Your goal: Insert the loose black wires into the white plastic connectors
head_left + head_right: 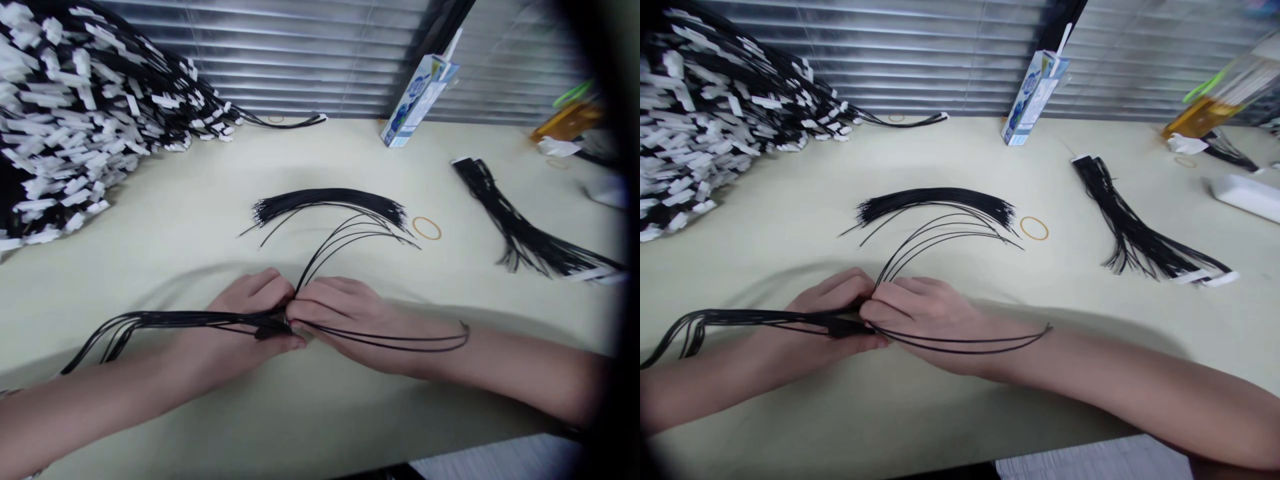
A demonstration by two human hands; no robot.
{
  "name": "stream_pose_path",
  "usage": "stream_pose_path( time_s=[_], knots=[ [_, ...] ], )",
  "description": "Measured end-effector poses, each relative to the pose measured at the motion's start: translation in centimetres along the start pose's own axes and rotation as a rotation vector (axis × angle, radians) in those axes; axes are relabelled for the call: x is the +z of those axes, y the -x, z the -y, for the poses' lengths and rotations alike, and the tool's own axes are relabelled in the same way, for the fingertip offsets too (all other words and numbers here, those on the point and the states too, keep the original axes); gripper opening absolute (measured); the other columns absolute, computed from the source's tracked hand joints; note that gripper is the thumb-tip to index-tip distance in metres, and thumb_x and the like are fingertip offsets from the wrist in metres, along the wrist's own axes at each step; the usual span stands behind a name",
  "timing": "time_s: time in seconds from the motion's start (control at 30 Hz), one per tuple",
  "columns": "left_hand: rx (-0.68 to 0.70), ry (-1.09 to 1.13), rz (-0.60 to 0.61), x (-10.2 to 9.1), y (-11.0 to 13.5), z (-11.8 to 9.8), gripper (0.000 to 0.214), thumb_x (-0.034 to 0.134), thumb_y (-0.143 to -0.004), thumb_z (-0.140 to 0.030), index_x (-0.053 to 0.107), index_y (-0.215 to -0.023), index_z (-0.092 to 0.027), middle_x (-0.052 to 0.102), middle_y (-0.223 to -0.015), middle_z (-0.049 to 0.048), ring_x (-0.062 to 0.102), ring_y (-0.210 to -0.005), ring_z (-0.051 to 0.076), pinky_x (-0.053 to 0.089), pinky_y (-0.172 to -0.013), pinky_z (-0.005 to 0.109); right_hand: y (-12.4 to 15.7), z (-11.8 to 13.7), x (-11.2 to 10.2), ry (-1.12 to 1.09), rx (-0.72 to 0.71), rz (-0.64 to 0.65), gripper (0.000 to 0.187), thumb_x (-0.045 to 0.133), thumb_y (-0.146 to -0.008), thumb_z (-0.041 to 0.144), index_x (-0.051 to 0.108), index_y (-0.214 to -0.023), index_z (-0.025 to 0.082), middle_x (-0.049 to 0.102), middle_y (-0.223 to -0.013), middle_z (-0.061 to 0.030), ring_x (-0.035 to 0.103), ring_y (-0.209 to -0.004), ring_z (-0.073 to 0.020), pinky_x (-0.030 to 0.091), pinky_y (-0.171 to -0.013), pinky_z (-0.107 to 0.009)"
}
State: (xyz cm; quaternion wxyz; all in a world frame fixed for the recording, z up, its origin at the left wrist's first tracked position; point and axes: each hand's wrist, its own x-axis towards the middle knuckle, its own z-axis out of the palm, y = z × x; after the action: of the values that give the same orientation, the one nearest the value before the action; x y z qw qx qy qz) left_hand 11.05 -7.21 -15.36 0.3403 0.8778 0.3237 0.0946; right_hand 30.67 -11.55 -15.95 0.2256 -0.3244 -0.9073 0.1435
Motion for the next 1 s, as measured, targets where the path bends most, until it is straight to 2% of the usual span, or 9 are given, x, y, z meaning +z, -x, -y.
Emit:
stream_pose_path(
  time_s=[0.13,0.37,0.53,0.6,0.7,0.77,0.83,0.9,1.0],
  knots=[
    [0.007,-0.001,0.007,0.0,0.0,-0.1,0.024,0.068,-0.076,-0.030,0.047,-0.085,-0.021,0.049,-0.082,-0.0045,0.049,-0.077,0.014,0.039,-0.066,0.028,0.2,-0.1,0.0,-0.012,0.020,0.013,0.019,0.036,-0.096,0.014,0.054,-0.101,0.014,0.054,-0.089,-0.0034,0.047,-0.079,-0.0122,0.042,-0.076,-0.026],
    [0.018,0.005,0.001,0.1,0.0,0.0,0.023,0.067,-0.078,-0.029,0.046,-0.084,-0.022,0.049,-0.083,-0.0042,0.050,-0.079,0.015,0.039,-0.068,0.029,0.4,-0.1,0.3,0.084,-0.018,0.028,0.022,0.035,-0.094,0.009,0.054,-0.104,0.013,0.056,-0.089,-0.0037,0.048,-0.078,-0.0126,0.043,-0.074,-0.028],
    [0.053,0.005,-0.035,0.3,0.1,0.2,0.020,0.063,-0.079,-0.025,0.043,-0.082,-0.022,0.048,-0.081,-0.0043,0.048,-0.076,0.015,0.039,-0.065,0.029,0.0,-0.3,0.9,0.365,-0.125,-0.108,0.026,0.033,-0.094,0.010,0.059,-0.093,0.013,0.059,-0.081,-0.0039,0.047,-0.067,-0.0142,0.042,-0.059,-0.029],
    [0.066,0.009,-0.033,0.4,0.1,0.3,0.018,0.061,-0.080,-0.023,0.043,-0.083,-0.022,0.047,-0.082,-0.0042,0.048,-0.076,0.015,0.038,-0.067,0.029,0.0,-0.3,0.8,0.385,-0.145,-0.132,0.026,0.034,-0.095,0.013,0.059,-0.092,0.013,0.058,-0.078,-0.0033,0.046,-0.064,-0.0141,0.040,-0.057,-0.029],
    [0.071,0.006,-0.030,0.3,0.0,0.3,0.021,0.063,-0.079,-0.026,0.042,-0.081,-0.022,0.047,-0.083,-0.0043,0.048,-0.078,0.015,0.038,-0.068,0.029,0.1,-0.2,0.3,0.179,-0.089,-0.063,0.027,0.033,-0.096,0.013,0.059,-0.097,0.013,0.059,-0.084,-0.0042,0.049,-0.072,-0.0135,0.043,-0.063,-0.027],
    [0.044,0.007,-0.017,0.2,-0.1,0.2,0.022,0.065,-0.078,-0.029,0.043,-0.081,-0.023,0.049,-0.083,-0.0044,0.048,-0.077,0.016,0.038,-0.067,0.029,0.2,-0.1,-0.1,-0.101,0.068,-0.034,0.023,0.037,-0.095,0.013,0.060,-0.097,0.015,0.059,-0.090,-0.0030,0.052,-0.079,-0.0114,0.045,-0.070,-0.024],
    [-0.003,0.013,0.005,0.1,-0.1,0.1,0.022,0.066,-0.077,-0.030,0.045,-0.081,-0.023,0.050,-0.083,-0.0048,0.049,-0.075,0.016,0.038,-0.064,0.028,0.3,-0.2,-0.3,-0.357,0.270,-0.081,0.016,0.047,-0.092,0.015,0.063,-0.092,0.018,0.060,-0.091,-0.0005,0.056,-0.082,-0.0090,0.046,-0.072,-0.021],
    [-0.047,0.017,0.002,0.0,0.0,-0.1,0.023,0.067,-0.075,-0.028,0.046,-0.082,-0.025,0.050,-0.082,-0.0058,0.050,-0.072,0.015,0.038,-0.061,0.027,0.3,-0.2,-0.3,-0.497,0.418,-0.145,0.010,0.055,-0.088,0.016,0.065,-0.086,0.018,0.063,-0.086,0.0011,0.059,-0.078,-0.0084,0.047,-0.070,-0.019],
    [-0.076,0.023,-0.022,-0.1,0.2,-0.1,0.023,0.066,-0.075,-0.025,0.044,-0.085,-0.026,0.050,-0.080,-0.0071,0.050,-0.069,0.013,0.038,-0.058,0.025,0.3,-0.2,-0.1,-0.611,0.514,-0.157,0.007,0.061,-0.084,0.019,0.067,-0.083,0.018,0.066,-0.082,0.0007,0.062,-0.076,-0.0099,0.049,-0.068,-0.020]
  ],
)
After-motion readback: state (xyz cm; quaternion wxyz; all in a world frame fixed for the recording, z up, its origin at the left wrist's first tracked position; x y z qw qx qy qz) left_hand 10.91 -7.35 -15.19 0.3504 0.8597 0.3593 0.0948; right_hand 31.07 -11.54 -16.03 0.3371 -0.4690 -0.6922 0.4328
